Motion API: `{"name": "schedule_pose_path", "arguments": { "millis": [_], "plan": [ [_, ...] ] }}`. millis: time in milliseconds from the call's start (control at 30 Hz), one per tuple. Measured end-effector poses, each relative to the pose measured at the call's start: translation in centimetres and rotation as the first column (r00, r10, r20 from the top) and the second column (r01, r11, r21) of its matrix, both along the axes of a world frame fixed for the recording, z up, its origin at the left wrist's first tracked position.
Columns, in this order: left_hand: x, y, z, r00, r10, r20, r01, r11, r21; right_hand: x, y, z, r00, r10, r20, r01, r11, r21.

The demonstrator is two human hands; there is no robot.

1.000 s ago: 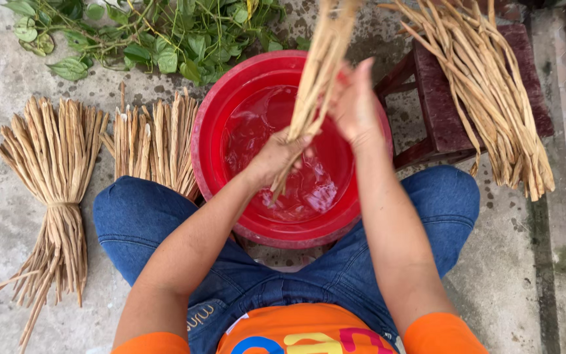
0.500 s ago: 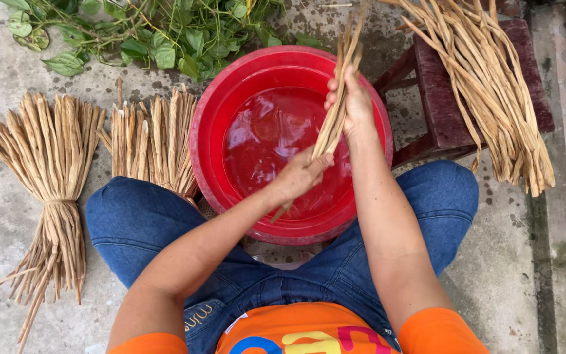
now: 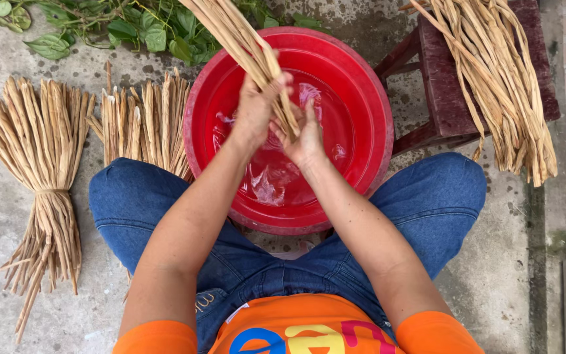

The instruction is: The person sits on the floor and repeatedly washes bundles of dried sticks in a red basin of water. They scrub the sticks by hand, rinse them, and place the cleaned sticks into a growing pile beside the basin.

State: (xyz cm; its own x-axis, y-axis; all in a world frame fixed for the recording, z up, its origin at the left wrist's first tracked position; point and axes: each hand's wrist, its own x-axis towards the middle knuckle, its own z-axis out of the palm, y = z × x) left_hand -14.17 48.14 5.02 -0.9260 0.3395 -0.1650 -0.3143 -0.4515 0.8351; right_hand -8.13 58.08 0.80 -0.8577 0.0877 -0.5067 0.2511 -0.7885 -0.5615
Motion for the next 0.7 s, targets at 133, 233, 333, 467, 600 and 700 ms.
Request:
{"name": "schedule_pose_path", "arguments": {
  "millis": [133,233,333,467,600,700],
  "plan": [
    [3.0,1.6,-1.4,0.995,-0.087,0.057,0.083,0.994,0.075,-0.8,1.9,0.0,0.997,-0.004,0.073,0.006,0.999,-0.032],
    [2.7,1.4,-1.9,0.996,-0.083,0.036,0.085,0.993,-0.076,-0.9,3.6,1.3,0.980,0.186,-0.075,-0.165,0.960,0.228],
    [3.4,1.5,-2.2,0.986,-0.159,0.046,0.166,0.940,-0.297,-1.4,4.6,4.0,0.891,0.323,-0.318,-0.217,0.920,0.325],
    [7.5,2.8,-1.9,0.921,-0.335,0.200,0.386,0.858,-0.340,-1.5,5.5,5.3,0.936,0.320,-0.146,-0.272,0.922,0.276],
    [10.7,2.8,-0.9,0.916,-0.367,0.161,0.400,0.863,-0.310,-2.9,7.2,3.6,0.976,0.162,-0.145,-0.164,0.986,-0.007],
    [11.7,2.5,-0.2,0.952,-0.298,-0.073,0.251,0.894,-0.372,-3.7,8.5,3.6,0.970,0.017,-0.244,-0.059,0.984,-0.166]
  ]
}}
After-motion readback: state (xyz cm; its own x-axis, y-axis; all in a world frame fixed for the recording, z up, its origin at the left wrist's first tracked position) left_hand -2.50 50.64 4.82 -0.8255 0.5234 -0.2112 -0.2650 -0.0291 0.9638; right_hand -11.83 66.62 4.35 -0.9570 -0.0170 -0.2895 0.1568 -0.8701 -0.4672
